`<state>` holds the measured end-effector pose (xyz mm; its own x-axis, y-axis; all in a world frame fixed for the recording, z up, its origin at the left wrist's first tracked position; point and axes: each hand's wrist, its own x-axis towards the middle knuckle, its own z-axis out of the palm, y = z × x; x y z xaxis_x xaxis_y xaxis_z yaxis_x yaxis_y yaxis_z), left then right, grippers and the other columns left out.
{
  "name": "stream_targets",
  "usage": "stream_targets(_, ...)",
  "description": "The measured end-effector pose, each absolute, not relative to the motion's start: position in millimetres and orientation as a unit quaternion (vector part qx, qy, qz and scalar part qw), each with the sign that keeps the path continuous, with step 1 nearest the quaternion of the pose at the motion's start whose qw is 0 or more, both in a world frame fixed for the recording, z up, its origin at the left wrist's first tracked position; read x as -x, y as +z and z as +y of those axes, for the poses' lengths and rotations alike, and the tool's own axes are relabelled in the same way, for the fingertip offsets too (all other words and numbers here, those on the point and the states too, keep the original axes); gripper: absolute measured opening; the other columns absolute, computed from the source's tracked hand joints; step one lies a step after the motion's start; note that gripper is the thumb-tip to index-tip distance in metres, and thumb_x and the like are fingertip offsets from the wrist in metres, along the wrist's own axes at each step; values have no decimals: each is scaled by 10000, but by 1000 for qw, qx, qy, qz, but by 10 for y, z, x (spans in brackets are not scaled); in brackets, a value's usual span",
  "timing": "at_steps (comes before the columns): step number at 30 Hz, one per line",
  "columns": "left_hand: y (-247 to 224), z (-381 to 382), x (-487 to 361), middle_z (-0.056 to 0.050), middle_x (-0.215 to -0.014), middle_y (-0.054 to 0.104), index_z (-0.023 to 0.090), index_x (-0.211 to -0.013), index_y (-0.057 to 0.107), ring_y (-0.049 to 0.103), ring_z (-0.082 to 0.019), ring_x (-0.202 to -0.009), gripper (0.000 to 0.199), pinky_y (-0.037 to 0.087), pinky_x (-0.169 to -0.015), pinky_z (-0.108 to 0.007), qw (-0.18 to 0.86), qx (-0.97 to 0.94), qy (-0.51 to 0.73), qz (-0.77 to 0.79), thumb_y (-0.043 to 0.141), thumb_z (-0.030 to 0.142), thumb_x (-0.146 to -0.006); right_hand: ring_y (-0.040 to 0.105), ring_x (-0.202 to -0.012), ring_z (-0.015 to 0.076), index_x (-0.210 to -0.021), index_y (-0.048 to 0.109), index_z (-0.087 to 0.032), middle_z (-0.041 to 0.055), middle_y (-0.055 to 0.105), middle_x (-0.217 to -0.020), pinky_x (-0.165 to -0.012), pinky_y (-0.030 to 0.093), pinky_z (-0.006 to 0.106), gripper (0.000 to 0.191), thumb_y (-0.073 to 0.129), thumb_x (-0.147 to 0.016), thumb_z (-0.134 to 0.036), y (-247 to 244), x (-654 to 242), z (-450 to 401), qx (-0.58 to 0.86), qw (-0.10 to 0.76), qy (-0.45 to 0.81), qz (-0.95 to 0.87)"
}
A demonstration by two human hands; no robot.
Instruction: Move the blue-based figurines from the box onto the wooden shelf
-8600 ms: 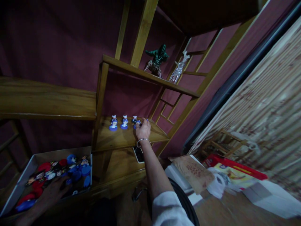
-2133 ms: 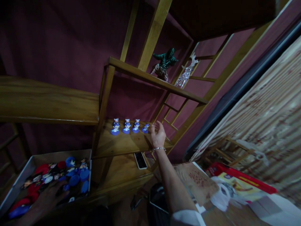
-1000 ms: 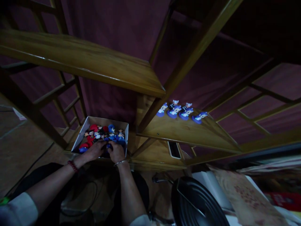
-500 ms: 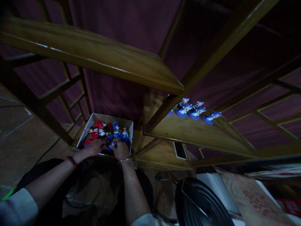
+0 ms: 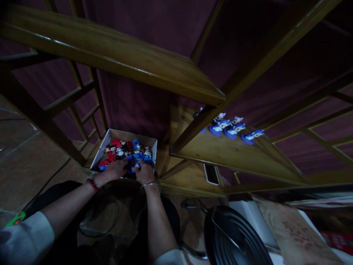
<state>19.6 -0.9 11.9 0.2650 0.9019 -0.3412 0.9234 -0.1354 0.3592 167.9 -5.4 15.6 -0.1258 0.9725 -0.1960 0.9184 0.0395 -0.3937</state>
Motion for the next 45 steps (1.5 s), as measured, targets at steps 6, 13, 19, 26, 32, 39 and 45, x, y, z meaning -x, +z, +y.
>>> stream_targets(6, 67, 2, -211, -138, -968, 595, 134, -954, 539, 545, -240, -923, 273, 404, -758, -324, 272, -749, 9, 604, 452, 226, -712, 585, -806, 159, -980, 565, -205, 38, 637, -871, -726, 419, 245, 265, 482, -734, -256, 109, -1705, -49, 664, 104, 243, -699)
stream_targets(13, 32, 47, -218, -20, -694, 586, 166, -727, 522, 574, -156, -702, 72, 419, -616, -238, 375, -654, 118, 646, 489, 187, -667, 596, -694, 109, -964, 564, -200, -9, 617, -795, -680, 466, 220, 250, 501, -723, -221, -89, -1725, -13, 668, 187, 357, -625)
stream_targets(19, -29, 46, -254, 19, -662, 530, 159, -653, 445, 557, -112, -662, 68, 455, -548, -191, 560, -505, 227, 615, 511, 150, -641, 599, -710, 109, -957, 552, -193, -13, 609, -781, -687, 473, 222, 253, 512, -707, -209, -117, -1733, -5, 674, 191, 377, -606)
stream_targets(26, -10, 38, -249, -23, -801, 562, 145, -751, 465, 555, -132, -744, 120, 490, -580, -223, 601, -458, 262, 600, 486, 90, -646, 603, -653, 88, -995, 519, -193, -3, 609, -815, -634, 479, 196, 260, 471, -740, -214, -115, -1740, 3, 680, 203, 416, -569)
stream_targets(32, 79, 23, -237, -41, -810, 580, 115, -790, 531, 554, -150, -755, 155, 495, -593, -244, 626, -458, 261, 575, 525, 155, -640, 604, -582, 90, -993, 505, -192, 10, 595, -810, -541, 487, 195, 243, 461, -754, -204, -146, -1740, -2, 662, 229, 467, -540)
stream_targets(39, 136, 9, -201, -2, -669, 553, 112, -792, 518, 554, -130, -660, 205, 491, -633, -277, 665, -412, 273, 560, 581, 214, -626, 605, -582, 86, -998, 500, -175, -2, 588, -738, -537, 492, 190, 239, 459, -762, -177, -139, -1712, 0, 654, 232, 488, -529)
stream_targets(45, 99, 25, -152, 4, -610, 574, 115, -817, 510, 563, -120, -597, 261, 493, -665, -301, 697, -358, 288, 551, 622, 232, -613, 607, -594, 93, -997, 508, -170, 1, 599, -735, -560, 496, 203, 251, 480, -748, -175, -38, -1680, -14, 650, 238, 491, -530)
